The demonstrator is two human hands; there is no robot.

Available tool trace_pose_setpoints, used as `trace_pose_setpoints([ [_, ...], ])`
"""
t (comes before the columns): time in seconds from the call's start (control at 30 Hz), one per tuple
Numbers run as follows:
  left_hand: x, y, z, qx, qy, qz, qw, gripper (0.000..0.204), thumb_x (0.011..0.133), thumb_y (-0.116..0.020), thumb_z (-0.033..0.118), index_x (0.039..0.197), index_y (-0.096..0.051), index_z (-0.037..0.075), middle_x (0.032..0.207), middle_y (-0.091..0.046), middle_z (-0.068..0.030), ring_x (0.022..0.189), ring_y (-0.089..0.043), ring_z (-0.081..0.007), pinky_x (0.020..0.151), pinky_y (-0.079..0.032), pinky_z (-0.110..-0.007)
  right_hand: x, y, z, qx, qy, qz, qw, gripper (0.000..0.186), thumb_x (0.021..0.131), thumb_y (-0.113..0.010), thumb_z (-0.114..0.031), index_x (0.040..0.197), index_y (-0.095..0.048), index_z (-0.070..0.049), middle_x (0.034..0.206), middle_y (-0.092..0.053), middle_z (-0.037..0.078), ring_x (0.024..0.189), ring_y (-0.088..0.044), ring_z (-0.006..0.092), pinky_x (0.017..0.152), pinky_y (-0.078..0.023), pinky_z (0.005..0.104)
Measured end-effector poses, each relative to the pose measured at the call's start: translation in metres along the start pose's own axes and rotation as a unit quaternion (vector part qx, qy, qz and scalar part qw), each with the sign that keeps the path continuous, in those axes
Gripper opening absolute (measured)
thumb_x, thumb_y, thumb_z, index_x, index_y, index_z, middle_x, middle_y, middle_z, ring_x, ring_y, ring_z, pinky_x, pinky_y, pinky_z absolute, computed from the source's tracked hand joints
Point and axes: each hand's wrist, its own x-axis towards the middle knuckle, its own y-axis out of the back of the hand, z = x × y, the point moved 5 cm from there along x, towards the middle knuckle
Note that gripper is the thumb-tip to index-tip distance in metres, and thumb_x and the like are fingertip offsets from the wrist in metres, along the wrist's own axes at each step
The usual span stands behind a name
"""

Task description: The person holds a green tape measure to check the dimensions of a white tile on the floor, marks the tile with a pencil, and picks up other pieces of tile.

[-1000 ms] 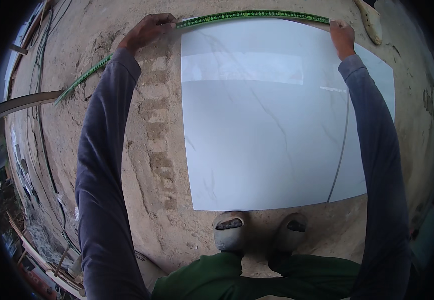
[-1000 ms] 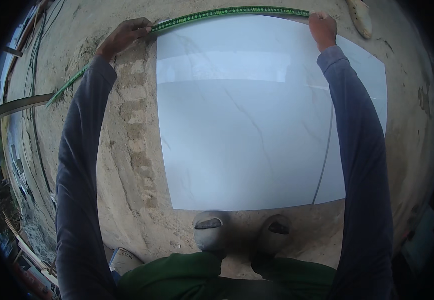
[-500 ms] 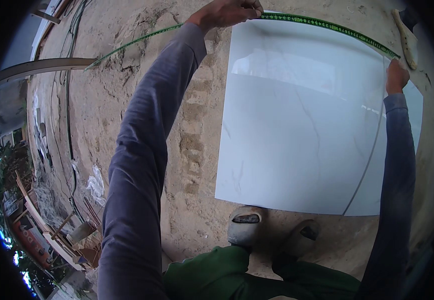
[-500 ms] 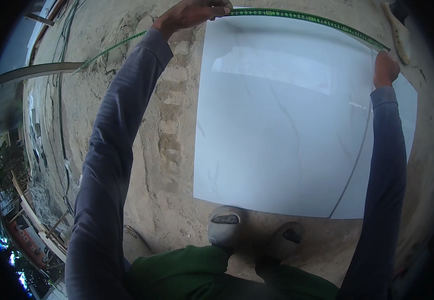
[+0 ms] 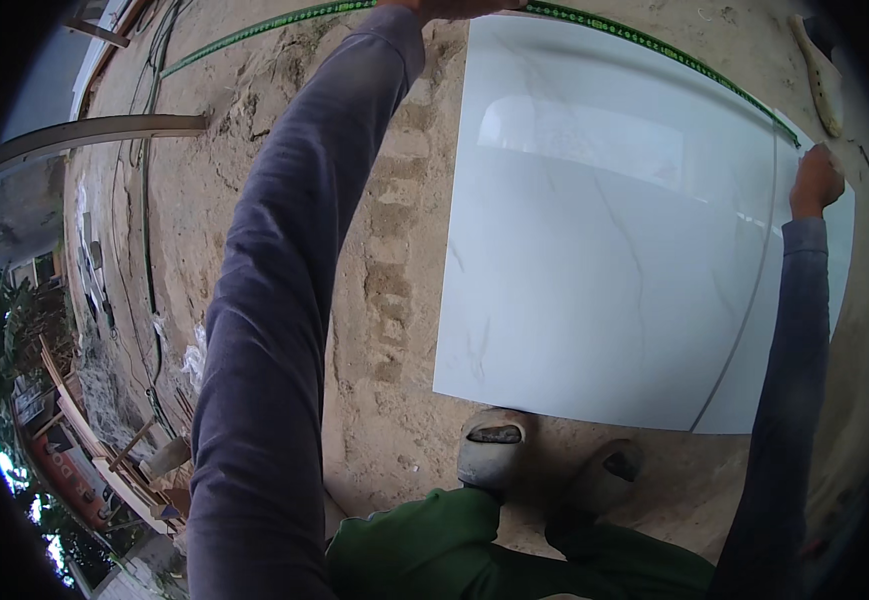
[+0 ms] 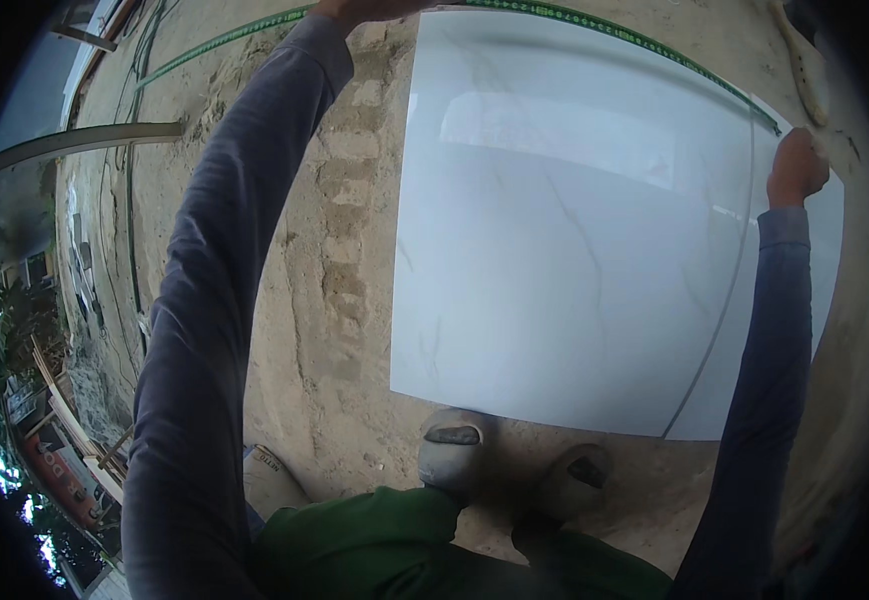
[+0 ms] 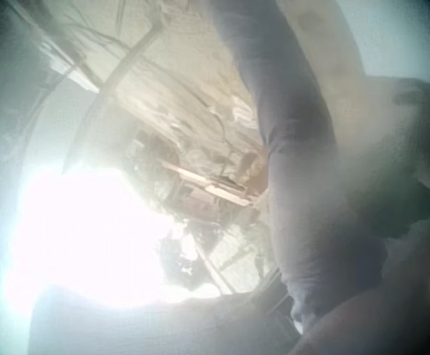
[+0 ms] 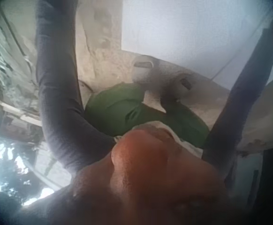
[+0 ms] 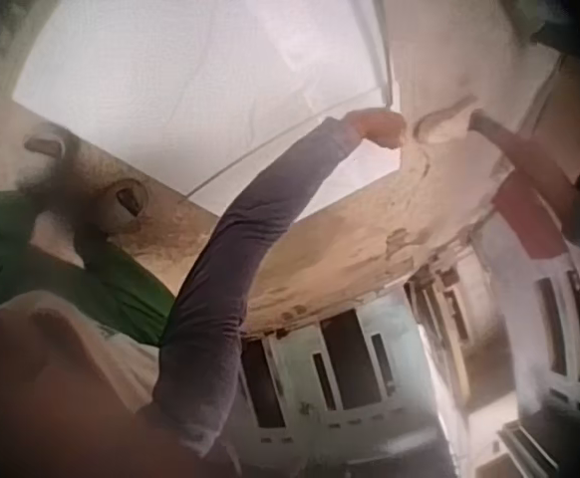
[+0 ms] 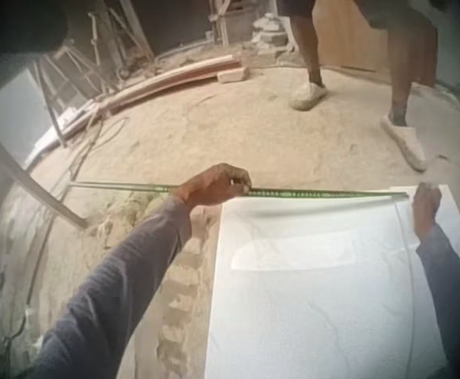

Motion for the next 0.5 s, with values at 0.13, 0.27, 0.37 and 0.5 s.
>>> trace_pose_setpoints([
  [0.13, -0.059, 0.005, -0.123, -0.249, 0.012, -0.011, 0.968, 0.019, 0.104, -0.064, 0.023, 0.108, -0.075, 0.009, 0.1, -0.075, -0.0076, 0.097, -0.067, -0.0207, 0.092, -0.052, -0.041, -0.091, -0.019, -0.073, 0.034, 0.0, -0.089, 0.995, 0.04, 0.097, -0.062, -0.036, 0.103, -0.075, 0.002, 0.096, -0.077, 0.019, 0.091, -0.073, 0.0325, 0.085, -0.054, 0.0411],
  [0.27, -0.058, -0.01, -0.136, 0.024, 0.035, 0.019, 0.999, 0.029, 0.106, -0.062, 0.028, 0.113, -0.073, 0.002, 0.09, -0.069, -0.0045, 0.084, -0.061, -0.0159, 0.08, -0.049, -0.036, -0.1, -0.016, -0.064, 0.013, 0.029, -0.14, 0.99, 0.039, 0.099, -0.063, -0.035, 0.103, -0.075, 0.002, 0.095, -0.077, 0.018, 0.087, -0.072, 0.0305, 0.084, -0.055, 0.0415],
  [0.37, -0.042, -0.023, -0.115, 0.052, 0.124, 0.049, 0.99, 0.017, 0.102, -0.064, 0.021, 0.106, -0.076, 0.01, 0.093, -0.075, -0.0045, 0.087, -0.067, -0.019, 0.082, -0.053, -0.039, -0.1, -0.012, -0.045, 0.055, 0.002, -0.192, 0.98, 0.034, 0.1, -0.064, -0.03, 0.105, -0.073, 0.003, 0.09, -0.075, 0.014, 0.079, -0.071, 0.0234, 0.077, -0.056, 0.0365],
  [0.5, -0.04, -0.026, -0.114, -0.026, 0.173, 0.027, 0.984, 0.016, 0.1, -0.064, 0.019, 0.102, -0.076, 0.008, 0.086, -0.074, -0.003, 0.079, -0.065, -0.0176, 0.075, -0.052, -0.037, -0.109, -0.007, -0.054, 0.136, -0.067, -0.229, 0.962, 0.031, 0.102, -0.065, -0.027, 0.108, -0.071, 0.003, 0.085, -0.073, 0.011, 0.074, -0.068, 0.0163, 0.07, -0.055, 0.03],
])
